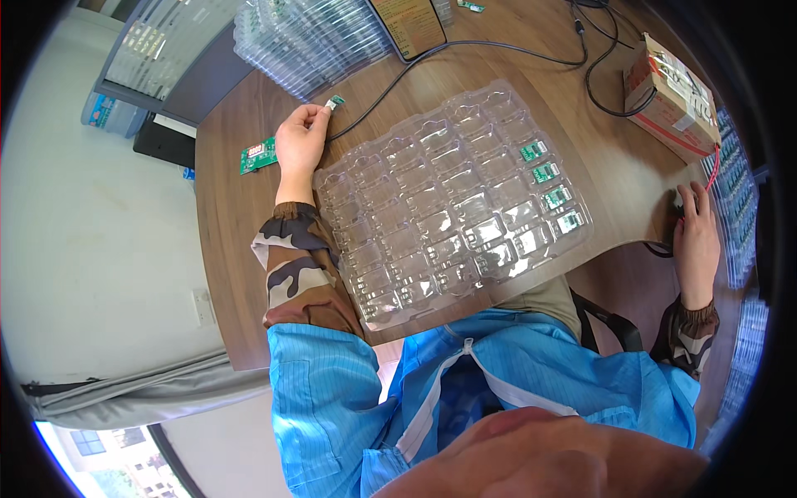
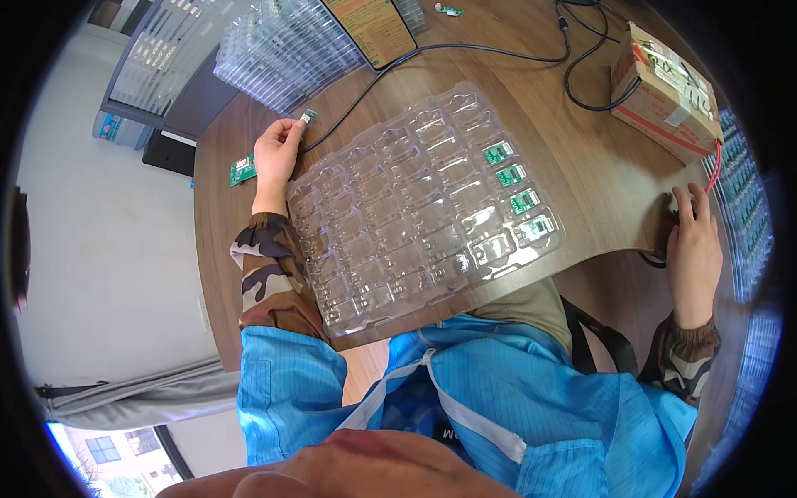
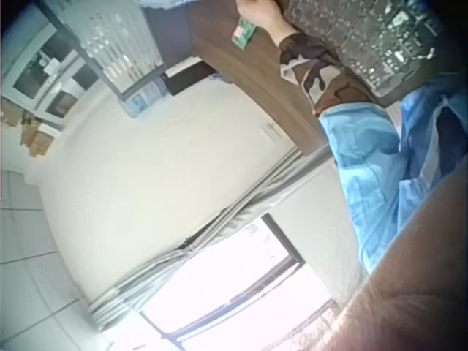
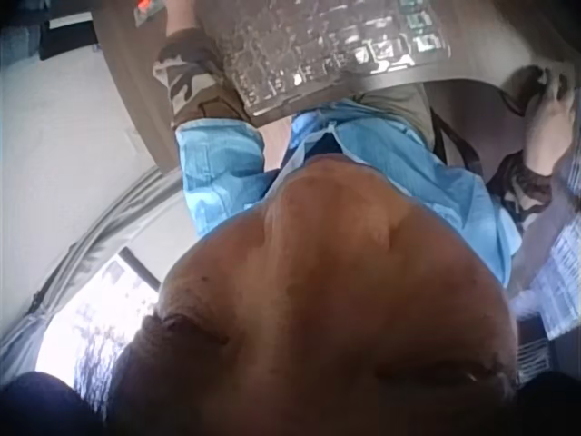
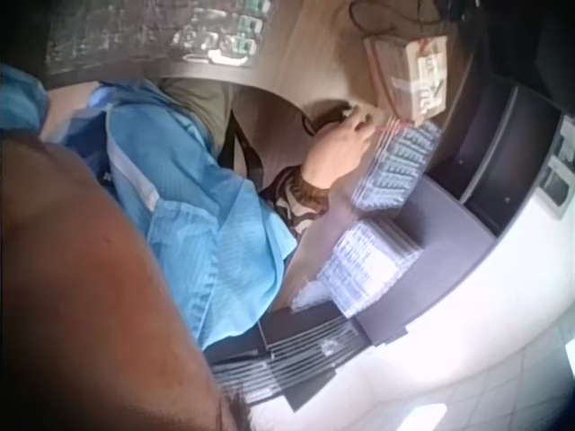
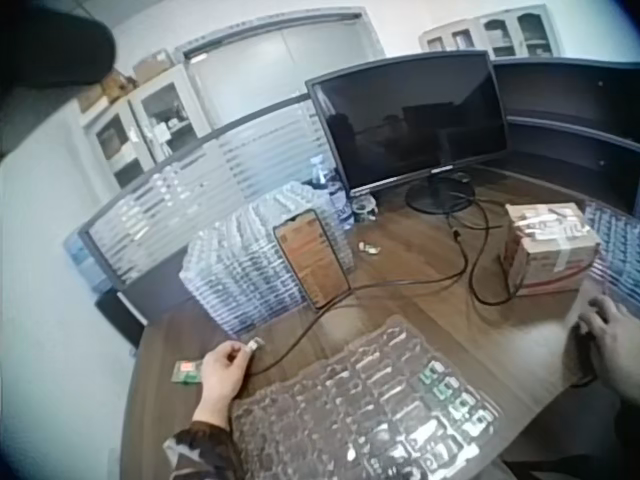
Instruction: Placing individual small green circuit boards into a plastic grid organizational tray.
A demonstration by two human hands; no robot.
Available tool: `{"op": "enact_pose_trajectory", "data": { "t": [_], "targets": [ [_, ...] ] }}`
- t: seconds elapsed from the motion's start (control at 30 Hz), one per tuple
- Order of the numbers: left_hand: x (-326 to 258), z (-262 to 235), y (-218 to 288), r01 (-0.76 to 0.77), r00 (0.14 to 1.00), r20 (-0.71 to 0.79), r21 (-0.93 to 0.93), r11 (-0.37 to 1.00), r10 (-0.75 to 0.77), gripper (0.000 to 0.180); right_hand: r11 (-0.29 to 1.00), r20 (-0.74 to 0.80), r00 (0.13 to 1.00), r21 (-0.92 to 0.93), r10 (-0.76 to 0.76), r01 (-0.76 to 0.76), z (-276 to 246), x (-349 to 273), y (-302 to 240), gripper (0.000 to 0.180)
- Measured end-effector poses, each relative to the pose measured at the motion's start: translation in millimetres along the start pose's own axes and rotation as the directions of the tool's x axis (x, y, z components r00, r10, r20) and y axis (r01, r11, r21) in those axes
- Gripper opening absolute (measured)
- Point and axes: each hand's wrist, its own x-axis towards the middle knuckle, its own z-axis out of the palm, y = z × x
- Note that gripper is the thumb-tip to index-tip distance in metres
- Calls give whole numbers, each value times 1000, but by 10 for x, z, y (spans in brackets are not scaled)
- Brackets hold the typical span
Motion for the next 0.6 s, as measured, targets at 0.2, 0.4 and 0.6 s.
{"op": "enact_pose_trajectory", "data": {
  "t": [0.2, 0.4, 0.6],
  "targets": [
    [8, -22, -33, 9, 1000, 12, -25, 1000, -9, 21, 1000, 32, 999, -22, -10, 11, 41, 43, 26, 40],
    [24, -9, -30, -8, 1000, 9, -49, 999, 9, 21, 1000, 42, 999, -18, 13, -12, -45, 100, -28, 30],
    [-8, -10, 20, -1, 999, 42, -47, 999, 3, 18, 1000, 51, 999, -28, 6, -4, 2, 127, -10, 25]
  ]
}}
